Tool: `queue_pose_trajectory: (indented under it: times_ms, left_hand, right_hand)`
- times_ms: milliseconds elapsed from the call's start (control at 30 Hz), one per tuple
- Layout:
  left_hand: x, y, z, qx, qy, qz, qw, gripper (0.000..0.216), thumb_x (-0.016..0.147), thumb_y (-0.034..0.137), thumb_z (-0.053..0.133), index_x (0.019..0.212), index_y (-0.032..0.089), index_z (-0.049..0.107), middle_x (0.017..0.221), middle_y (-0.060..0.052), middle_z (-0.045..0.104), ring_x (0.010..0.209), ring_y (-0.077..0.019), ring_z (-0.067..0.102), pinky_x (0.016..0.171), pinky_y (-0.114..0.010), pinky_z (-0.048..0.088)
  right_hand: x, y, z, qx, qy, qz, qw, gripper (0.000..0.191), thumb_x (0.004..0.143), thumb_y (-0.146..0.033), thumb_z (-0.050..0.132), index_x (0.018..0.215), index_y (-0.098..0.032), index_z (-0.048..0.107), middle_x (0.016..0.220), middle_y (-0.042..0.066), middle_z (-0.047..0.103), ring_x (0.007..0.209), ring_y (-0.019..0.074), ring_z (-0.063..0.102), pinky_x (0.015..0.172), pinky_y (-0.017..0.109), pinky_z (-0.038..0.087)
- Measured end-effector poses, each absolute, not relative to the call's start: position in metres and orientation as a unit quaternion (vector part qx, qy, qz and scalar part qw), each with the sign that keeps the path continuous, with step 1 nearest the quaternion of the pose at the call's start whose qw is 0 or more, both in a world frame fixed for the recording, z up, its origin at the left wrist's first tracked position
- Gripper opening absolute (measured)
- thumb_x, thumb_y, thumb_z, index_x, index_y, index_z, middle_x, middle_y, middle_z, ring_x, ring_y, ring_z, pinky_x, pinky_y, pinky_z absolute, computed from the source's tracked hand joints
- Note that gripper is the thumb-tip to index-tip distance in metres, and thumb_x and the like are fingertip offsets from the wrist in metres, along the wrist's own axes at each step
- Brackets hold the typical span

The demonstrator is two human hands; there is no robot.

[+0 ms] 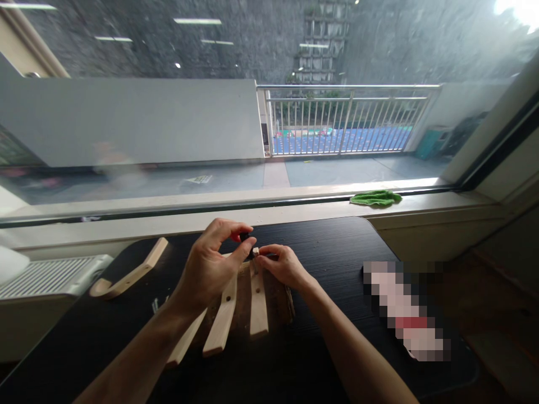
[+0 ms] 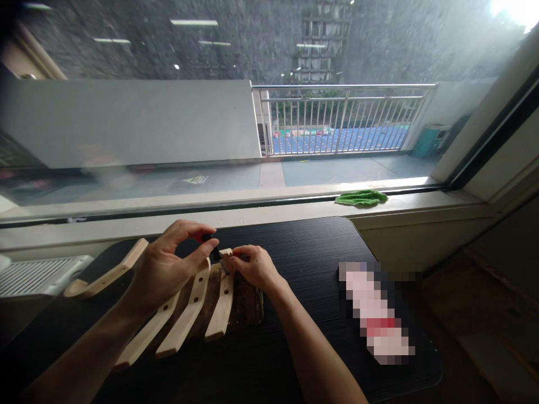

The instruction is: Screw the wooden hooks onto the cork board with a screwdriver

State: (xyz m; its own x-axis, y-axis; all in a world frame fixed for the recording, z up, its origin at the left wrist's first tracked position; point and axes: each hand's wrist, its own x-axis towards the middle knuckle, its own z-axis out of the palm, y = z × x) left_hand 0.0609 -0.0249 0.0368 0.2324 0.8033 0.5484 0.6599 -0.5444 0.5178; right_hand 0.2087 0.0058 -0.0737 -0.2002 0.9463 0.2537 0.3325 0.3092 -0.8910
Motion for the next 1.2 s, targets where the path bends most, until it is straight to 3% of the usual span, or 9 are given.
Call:
queue_pose_trajectory:
  times_ms: [467,633,933,1200]
  left_hand:
    - [0.059,-0.03,0.037,0.767,0.495,0.395,0.106,0.023,0.079,0.031,0.057,0.101,0.023,0.059,0.095,-0.001,0.061,0.089,-0.0173,0.058,0.079,-0.028,0.048]
    - [0.06,-0.028,0.038,0.781,0.463,0.406,0.107,0.021,0.079,0.03,0.059,0.097,0.022,0.061,0.09,-0.002,0.059,0.082,-0.0165,0.057,0.078,-0.029,0.047]
    - [0.058,-0.03,0.038,0.77,0.486,0.397,0.114,0.02,0.08,0.027,0.055,0.099,0.024,0.06,0.099,-0.002,0.062,0.096,-0.0194,0.057,0.079,-0.029,0.049]
    - [0.059,-0.03,0.037,0.766,0.484,0.409,0.113,0.019,0.079,0.027,0.059,0.097,0.023,0.059,0.092,0.0,0.06,0.087,-0.0162,0.058,0.082,-0.028,0.047]
  right_hand:
    - [0.238,-0.006,-0.071,-0.5,-0.702,0.305,0.405,0.026,0.077,-0.03,0.058,0.102,-0.023,0.065,0.101,0.003,0.065,0.096,0.0185,0.057,0.085,0.032,0.044]
    - [0.246,-0.008,-0.068,-0.503,-0.719,0.286,0.384,0.027,0.075,-0.03,0.06,0.101,-0.024,0.066,0.103,0.004,0.064,0.096,0.0185,0.056,0.082,0.03,0.044]
    - [0.246,-0.011,-0.068,-0.5,-0.734,0.284,0.36,0.025,0.078,-0.03,0.058,0.101,-0.025,0.066,0.096,0.002,0.065,0.086,0.0161,0.059,0.075,0.027,0.045]
    - [0.247,-0.012,-0.069,-0.5,-0.741,0.27,0.359,0.024,0.079,-0.032,0.056,0.1,-0.025,0.066,0.095,0.002,0.066,0.082,0.0158,0.059,0.073,0.027,0.045]
